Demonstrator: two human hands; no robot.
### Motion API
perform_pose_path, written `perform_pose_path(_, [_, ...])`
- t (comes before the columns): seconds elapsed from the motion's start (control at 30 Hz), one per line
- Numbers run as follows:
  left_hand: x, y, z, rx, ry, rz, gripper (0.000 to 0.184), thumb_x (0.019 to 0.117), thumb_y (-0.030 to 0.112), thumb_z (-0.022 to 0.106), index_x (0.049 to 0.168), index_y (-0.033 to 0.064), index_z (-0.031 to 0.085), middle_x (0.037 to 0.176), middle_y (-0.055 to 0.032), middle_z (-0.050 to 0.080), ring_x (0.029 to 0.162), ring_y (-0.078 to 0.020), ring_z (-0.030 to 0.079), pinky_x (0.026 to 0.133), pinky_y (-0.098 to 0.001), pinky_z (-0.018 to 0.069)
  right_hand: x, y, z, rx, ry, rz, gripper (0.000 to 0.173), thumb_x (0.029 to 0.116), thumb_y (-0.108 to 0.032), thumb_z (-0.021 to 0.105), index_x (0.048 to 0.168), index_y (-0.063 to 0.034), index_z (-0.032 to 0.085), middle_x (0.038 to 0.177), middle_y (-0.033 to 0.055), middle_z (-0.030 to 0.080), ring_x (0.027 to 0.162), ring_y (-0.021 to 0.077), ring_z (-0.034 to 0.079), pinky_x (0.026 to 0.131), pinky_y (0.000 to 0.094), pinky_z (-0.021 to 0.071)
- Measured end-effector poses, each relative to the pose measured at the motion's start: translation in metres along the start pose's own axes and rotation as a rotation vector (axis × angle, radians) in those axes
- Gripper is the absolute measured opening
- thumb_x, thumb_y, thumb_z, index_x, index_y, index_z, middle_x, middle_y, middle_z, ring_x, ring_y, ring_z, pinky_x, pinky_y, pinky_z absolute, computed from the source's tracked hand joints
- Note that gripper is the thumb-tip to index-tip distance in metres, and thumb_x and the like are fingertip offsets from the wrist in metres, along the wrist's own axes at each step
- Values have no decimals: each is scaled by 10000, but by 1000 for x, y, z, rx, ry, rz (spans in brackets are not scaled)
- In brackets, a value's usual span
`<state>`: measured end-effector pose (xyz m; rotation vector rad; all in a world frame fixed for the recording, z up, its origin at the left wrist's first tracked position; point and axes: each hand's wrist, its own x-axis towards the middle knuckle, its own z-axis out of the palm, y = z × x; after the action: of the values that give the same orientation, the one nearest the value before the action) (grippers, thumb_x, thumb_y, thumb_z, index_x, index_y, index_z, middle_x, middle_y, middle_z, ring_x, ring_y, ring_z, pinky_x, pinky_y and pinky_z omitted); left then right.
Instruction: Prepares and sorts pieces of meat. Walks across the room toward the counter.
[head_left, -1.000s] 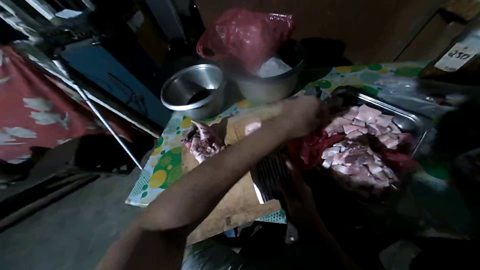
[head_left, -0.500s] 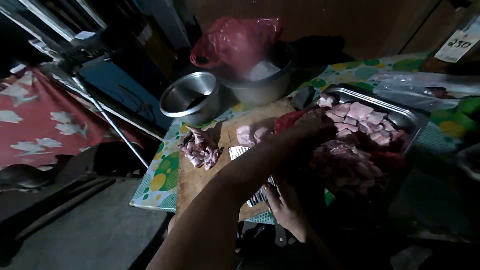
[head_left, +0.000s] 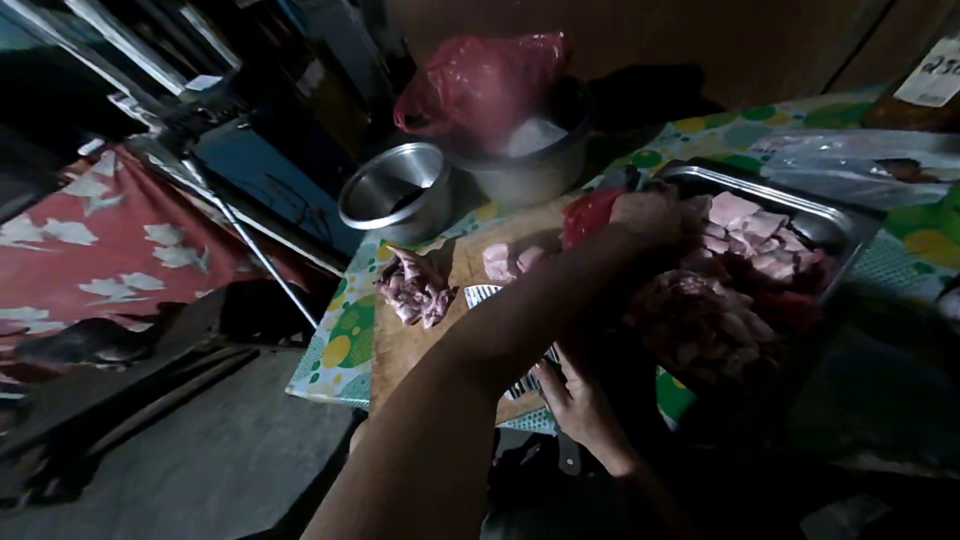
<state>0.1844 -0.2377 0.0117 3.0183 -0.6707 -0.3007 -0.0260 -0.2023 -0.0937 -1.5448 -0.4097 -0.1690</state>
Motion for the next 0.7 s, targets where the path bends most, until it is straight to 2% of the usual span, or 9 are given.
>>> perform_pose_path(0.1, [3,4,-26,-101,5,-65,427,1014,443,586,1212,81,696,1180,-193,691,1127,-382,657,868,-624,517,6,11,4,86,15,-157,458,984,-39,565,1393,160,507,1434,236,563,1314,78,554,1089,187,431])
perform_pose_path(0.27, [-7,13,-70,-194,32,-148,392,1008,357,610,1183,10,660,1186,-203,666,1128,-358,651,852,-585,533,9,13,2,53,13,-200,484,991,-43,551,1439,123,480,1462,212,549,1292,73,571,1078,192,439])
perform_pose_path(0.37, [-12,-1,-94,-390,101,-137,394,976,410,633,1014,24,710,1043,-150,702,1001,-296,676,816,-553,535,8,14,-1,18,-25,-174,506,1010,-72,537,1484,83,453,1499,202,520,1301,97,576,1083,219,455])
perform_pose_path(0.4, [-15,-8,-100,-495,101,-128,378,989,402,617,961,39,716,967,-110,702,911,-241,673,781,-495,539,5,14,-1,-26,-18,-138,489,1018,-111,547,1470,66,487,1448,180,574,1238,79,613,1048,214,482])
perform_pose_path(0.47, [-26,-23,-104,-778,52,-116,365,1046,369,513,854,97,662,780,-11,619,676,-119,584,606,-332,486,0,9,0,-142,28,-3,393,996,-179,585,1274,93,637,1080,154,727,869,71,692,812,226,570])
perform_pose_path(0.5, [-33,-30,-105,-962,-34,-114,354,1073,344,435,880,103,609,793,-13,579,698,-127,569,636,-341,500,-1,5,-2,-195,-8,72,401,1008,-232,564,1233,87,658,993,142,729,798,91,688,763,256,580])
perform_pose_path(0.57, [-43,-46,-94,-1270,-143,-72,311,1094,297,321,903,142,511,779,1,552,695,-114,570,639,-324,526,2,3,-6,-288,-63,116,445,1023,-316,536,1256,42,659,962,111,726,778,115,691,733,306,595])
perform_pose_path(0.63, [-52,-65,-76,-1458,-155,-22,327,1099,269,284,885,145,498,722,4,563,635,-103,579,579,-285,526,4,9,-10,-350,-68,42,473,1028,-330,537,1392,-35,604,1125,80,727,917,99,705,835,304,593])
perform_pose_path(0.7, [-65,-82,-63,-1552,-133,10,342,1106,251,272,870,142,494,698,8,559,617,-96,574,570,-264,517,4,18,-4,-269,-5,-18,462,1007,-267,558,1377,9,587,1026,97,711,767,89,675,693,286,595])
